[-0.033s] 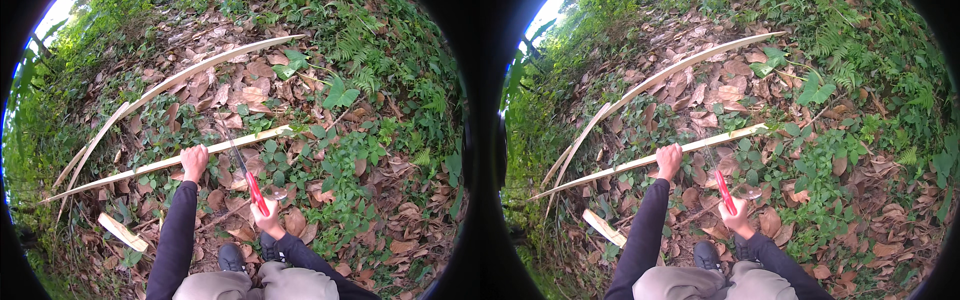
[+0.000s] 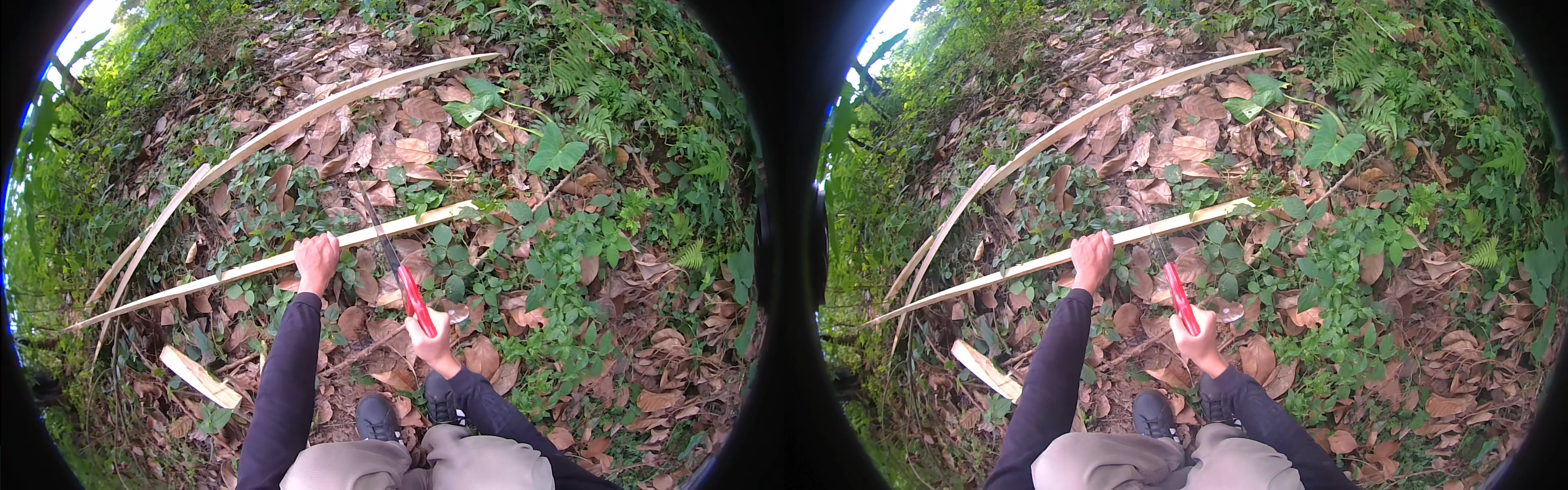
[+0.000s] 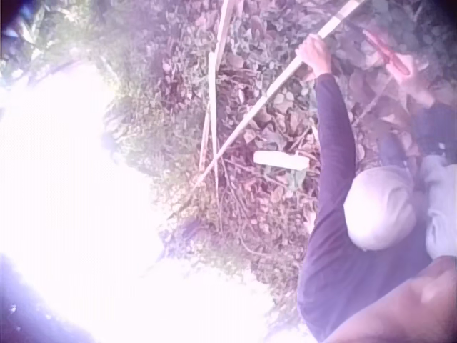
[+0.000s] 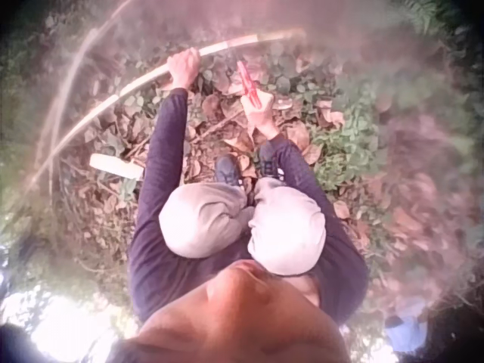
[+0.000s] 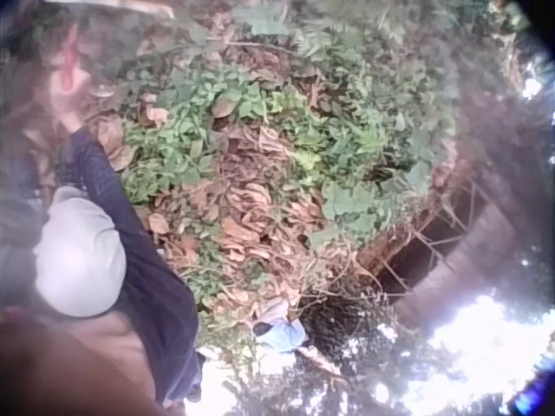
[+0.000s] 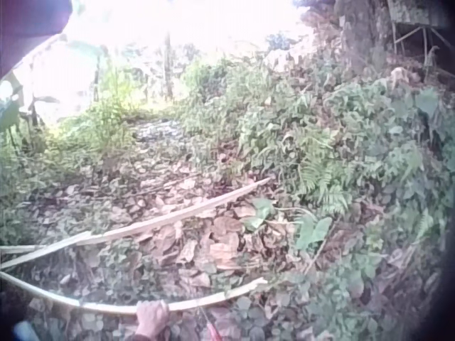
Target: The person uses a red folding saw to cut long bamboo poles into shorter sections. The task is performed outdoors on a forest floor covered with dry leaves. The person holds the bamboo steady with one hand while sawing with the other, repeating the process for multiple poles.
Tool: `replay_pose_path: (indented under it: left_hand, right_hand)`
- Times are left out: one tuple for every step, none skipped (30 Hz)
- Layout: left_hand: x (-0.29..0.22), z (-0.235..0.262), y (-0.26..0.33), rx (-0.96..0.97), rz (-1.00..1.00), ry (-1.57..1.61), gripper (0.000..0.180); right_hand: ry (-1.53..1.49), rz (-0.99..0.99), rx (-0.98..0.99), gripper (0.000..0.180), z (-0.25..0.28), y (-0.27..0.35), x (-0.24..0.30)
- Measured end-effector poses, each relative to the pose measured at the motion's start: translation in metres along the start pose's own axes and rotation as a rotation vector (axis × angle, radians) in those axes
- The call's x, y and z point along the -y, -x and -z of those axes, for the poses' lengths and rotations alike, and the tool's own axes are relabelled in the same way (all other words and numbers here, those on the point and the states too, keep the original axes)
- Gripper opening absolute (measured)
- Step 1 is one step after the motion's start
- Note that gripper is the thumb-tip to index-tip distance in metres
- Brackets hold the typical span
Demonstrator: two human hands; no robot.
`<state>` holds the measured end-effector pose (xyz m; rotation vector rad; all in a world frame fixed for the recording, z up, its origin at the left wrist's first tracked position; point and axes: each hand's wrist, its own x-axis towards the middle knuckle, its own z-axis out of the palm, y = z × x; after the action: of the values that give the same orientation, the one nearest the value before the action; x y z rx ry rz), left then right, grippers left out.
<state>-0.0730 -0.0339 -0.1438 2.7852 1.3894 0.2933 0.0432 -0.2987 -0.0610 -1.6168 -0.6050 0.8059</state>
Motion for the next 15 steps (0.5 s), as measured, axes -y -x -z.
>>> replay_pose_path:
  left_hand:
    - [0.003, 0.001, -0.001, -0.006, 0.003, 0.001, 0.041]
    - [0.001, 0.000, -0.002, -0.008, -0.004, 0.011, 0.041]
    - [-0.002, -0.001, 0.002, 0.018, -0.001, 0.013, 0.041]
    - [-0.004, -0.002, 0.008, 0.045, 0.003, 0.014, 0.041]
    - [-0.006, 0.000, 0.004, 0.049, 0.007, 0.017, 0.040]
    - [0.001, -0.003, 0.004, -0.002, -0.030, -0.014, 0.041]
    - [-0.001, -0.004, 0.001, -0.007, -0.018, 0.002, 0.041]
    - [-0.006, -0.005, 0.000, -0.008, -0.006, 0.016, 0.042]
    - [-0.007, -0.005, 0.001, -0.006, 0.001, 0.008, 0.043]
    - [-0.005, -0.004, 0.000, -0.003, 0.007, 0.000, 0.043]
    - [-0.001, -0.005, 0.002, -0.035, -0.008, -0.007, 0.043]
    - [-0.004, -0.004, 0.002, -0.023, -0.013, -0.010, 0.043]
    - [-0.002, -0.004, 0.000, -0.050, -0.010, 0.009, 0.044]
    - [0.000, -0.006, 0.003, -0.070, -0.009, 0.032, 0.045]
    - [0.004, -0.010, 0.004, -0.058, -0.015, 0.020, 0.046]
  right_hand:
    - [0.052, 0.067, 0.009, 0.024, -0.006, -0.010, 0.002]
    - [0.111, 0.131, 0.006, 0.025, -0.007, -0.013, 0.003]
    - [0.081, 0.118, -0.021, 0.023, -0.005, -0.008, 0.002]
    - [0.092, 0.094, -0.011, 0.021, 0.003, 0.009, 0.000]
    - [0.108, 0.078, -0.004, 0.019, 0.012, 0.024, 0.000]
    - [0.123, 0.095, 0.003, 0.018, 0.016, 0.041, 0.016]
    - [0.140, 0.129, 0.007, 0.018, 0.021, 0.053, 0.024]
    - [0.154, 0.161, 0.011, 0.018, 0.027, 0.060, 0.027]
    - [0.145, 0.099, 0.017, 0.017, 0.025, 0.045, 0.030]
    - [0.157, 0.095, 0.014, 0.018, 0.020, 0.033, 0.029]
    - [0.097, 0.045, -0.009, 0.019, 0.009, 0.010, 0.022]
    - [0.042, -0.005, -0.047, 0.020, 0.002, -0.003, 0.016]
    - [0.072, 0.029, -0.040, 0.020, 0.000, -0.003, 0.018]
    - [0.104, 0.054, -0.036, 0.020, -0.001, 0.000, 0.020]
    - [0.136, 0.089, -0.027, 0.020, -0.004, 0.000, 0.026]
